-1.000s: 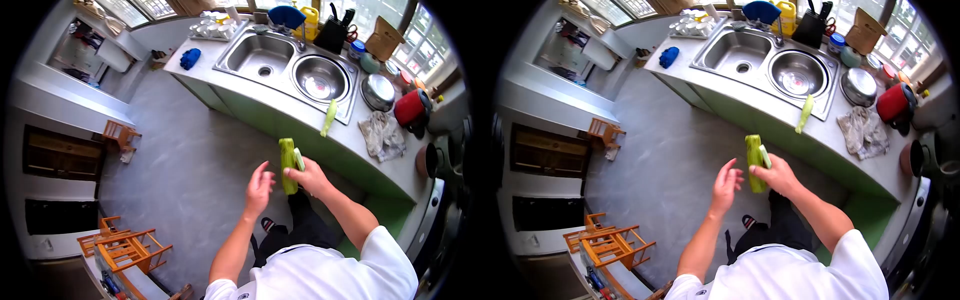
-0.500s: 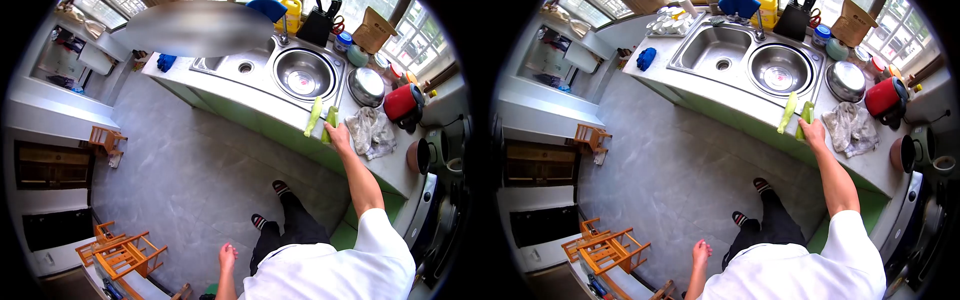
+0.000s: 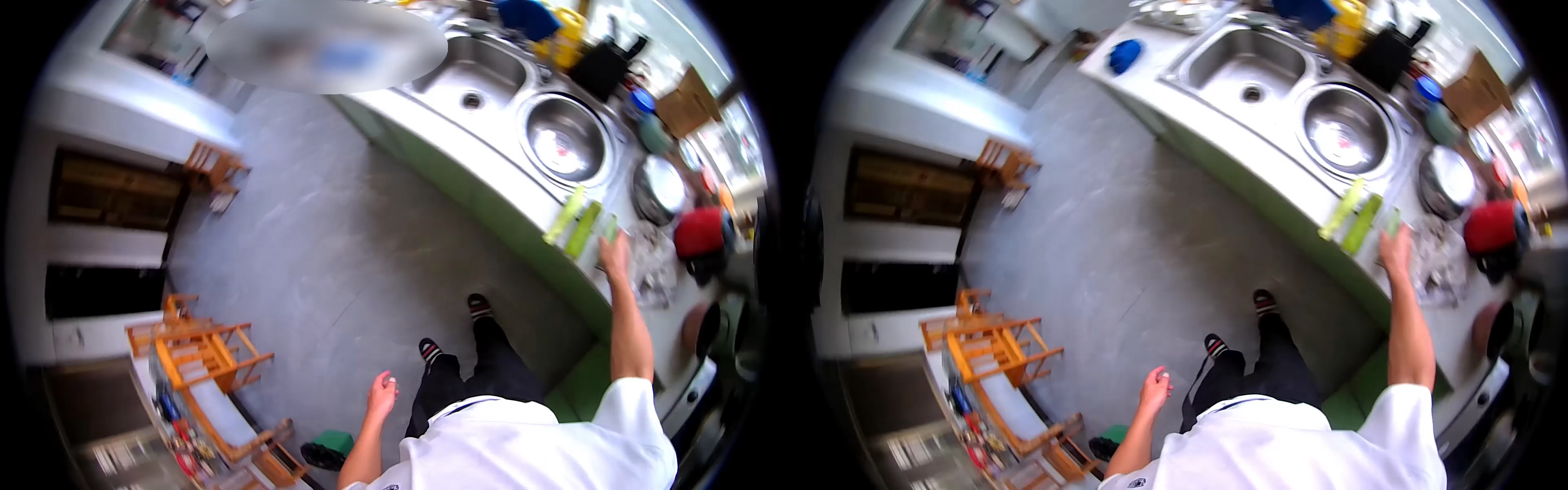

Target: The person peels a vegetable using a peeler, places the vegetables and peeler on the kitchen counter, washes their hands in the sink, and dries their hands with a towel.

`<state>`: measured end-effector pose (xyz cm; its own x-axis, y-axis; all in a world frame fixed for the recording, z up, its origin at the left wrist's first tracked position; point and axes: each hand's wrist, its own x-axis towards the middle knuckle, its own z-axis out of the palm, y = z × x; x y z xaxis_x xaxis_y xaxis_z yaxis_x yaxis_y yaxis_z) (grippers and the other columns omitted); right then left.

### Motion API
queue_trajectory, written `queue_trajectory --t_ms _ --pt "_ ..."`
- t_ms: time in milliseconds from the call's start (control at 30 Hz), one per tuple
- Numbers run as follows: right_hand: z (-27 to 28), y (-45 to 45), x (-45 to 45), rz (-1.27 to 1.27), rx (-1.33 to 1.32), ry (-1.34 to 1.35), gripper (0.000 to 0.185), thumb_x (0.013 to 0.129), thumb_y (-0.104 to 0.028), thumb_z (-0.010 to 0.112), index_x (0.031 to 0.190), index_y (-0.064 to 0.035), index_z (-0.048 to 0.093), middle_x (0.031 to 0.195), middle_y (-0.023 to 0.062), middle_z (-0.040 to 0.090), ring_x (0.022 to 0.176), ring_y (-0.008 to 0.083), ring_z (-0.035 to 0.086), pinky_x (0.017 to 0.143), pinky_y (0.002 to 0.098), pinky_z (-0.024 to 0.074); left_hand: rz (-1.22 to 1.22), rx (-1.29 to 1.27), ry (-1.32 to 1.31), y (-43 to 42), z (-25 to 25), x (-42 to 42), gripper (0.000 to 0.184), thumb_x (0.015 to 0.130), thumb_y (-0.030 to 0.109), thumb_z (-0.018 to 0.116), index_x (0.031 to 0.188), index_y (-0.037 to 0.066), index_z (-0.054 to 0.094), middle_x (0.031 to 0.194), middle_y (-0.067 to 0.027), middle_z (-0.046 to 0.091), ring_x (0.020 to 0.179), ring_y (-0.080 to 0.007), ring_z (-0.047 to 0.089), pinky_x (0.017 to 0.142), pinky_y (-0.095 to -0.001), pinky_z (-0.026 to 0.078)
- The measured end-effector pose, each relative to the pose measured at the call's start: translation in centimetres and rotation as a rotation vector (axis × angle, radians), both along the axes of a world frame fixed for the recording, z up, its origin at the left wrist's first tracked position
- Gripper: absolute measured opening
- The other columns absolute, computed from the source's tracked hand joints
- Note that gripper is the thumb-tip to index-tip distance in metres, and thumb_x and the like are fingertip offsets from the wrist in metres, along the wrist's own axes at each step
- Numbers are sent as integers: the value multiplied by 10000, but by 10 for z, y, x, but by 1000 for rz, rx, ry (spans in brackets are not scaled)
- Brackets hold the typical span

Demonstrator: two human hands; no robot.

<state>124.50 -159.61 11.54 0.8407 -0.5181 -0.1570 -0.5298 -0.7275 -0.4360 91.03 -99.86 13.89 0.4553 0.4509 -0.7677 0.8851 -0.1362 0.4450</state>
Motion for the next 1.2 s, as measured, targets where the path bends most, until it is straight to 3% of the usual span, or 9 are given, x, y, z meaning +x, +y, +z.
queue_trajectory --t_ms 33,133,200,300,467,667,900,1033,1200 --pt "-60 -36 -4 155 -300 -198 631 896 -231 680 1414 57 462 1300 331 584 1256 454 549 1054 491 441 -6 45 5 -1 4 -5 407 1002 246 618 1369 78 569 942 -59 693 825 -140 679 639 -311 551" --pt "-32 -28 -12 300 -399 -364 558 925 -210 663 1408 21 505 1240 266 606 1165 413 554 1021 492 432 -13 222 -26 10 -9 -49 336 965 274 678 1223 61 641 904 -60 713 818 -148 691 648 -329 554" --pt "24 13 -7 242 -236 -305 373 956 -165 622 1274 29 596 1169 231 624 1131 397 564 1000 470 437 -5 432 -90 15 -9 -78 279 924 304 738 973 37 677 830 -68 715 728 -167 698 607 -343 546" --pt "47 73 4 265 157 -288 244 991 -193 636 1116 11 683 972 140 697 903 238 651 848 366 507 370 303 -73 23 6 -102 286 938 307 729 917 28 672 733 -67 680 605 -154 654 543 -336 518" --pt "69 225 11 399 651 -128 267 988 -275 671 1034 -24 751 741 -10 612 677 79 518 629 235 420 650 126 -157 44 11 -136 307 1001 301 651 861 28 656 603 -28 572 470 -122 515 452 -300 429" --pt "107 339 -25 599 454 -208 237 984 -202 635 1133 -33 710 829 88 699 763 149 645 719 311 524 833 -63 -344 98 -7 -134 268 1072 255 489 1078 27 630 684 -35 568 507 -106 491 426 -256 383" --pt "101 268 85 349 316 -213 288 990 -253 616 1163 -31 682 807 142 678 690 220 607 690 357 507 695 -215 -501 144 20 59 260 1078 198 460 1232 28 584 801 -46 588 587 -109 523 486 -252 421" --pt "102 197 226 311 144 -340 348 982 -267 607 1255 -52 585 921 226 710 890 431 682 824 512 514 521 -232 -547 121 45 238 270 1073 186 479 1266 21 570 813 -43 589 630 -106 534 520 -250 432" --pt "62 112 389 134 -38 -300 477 982 -331 592 1379 -87 486 1055 257 702 1016 459 661 904 521 504 322 -488 -592 29 74 455 272 1079 177 479 1269 5 569 821 -51 599 635 -104 534 528 -251 434"
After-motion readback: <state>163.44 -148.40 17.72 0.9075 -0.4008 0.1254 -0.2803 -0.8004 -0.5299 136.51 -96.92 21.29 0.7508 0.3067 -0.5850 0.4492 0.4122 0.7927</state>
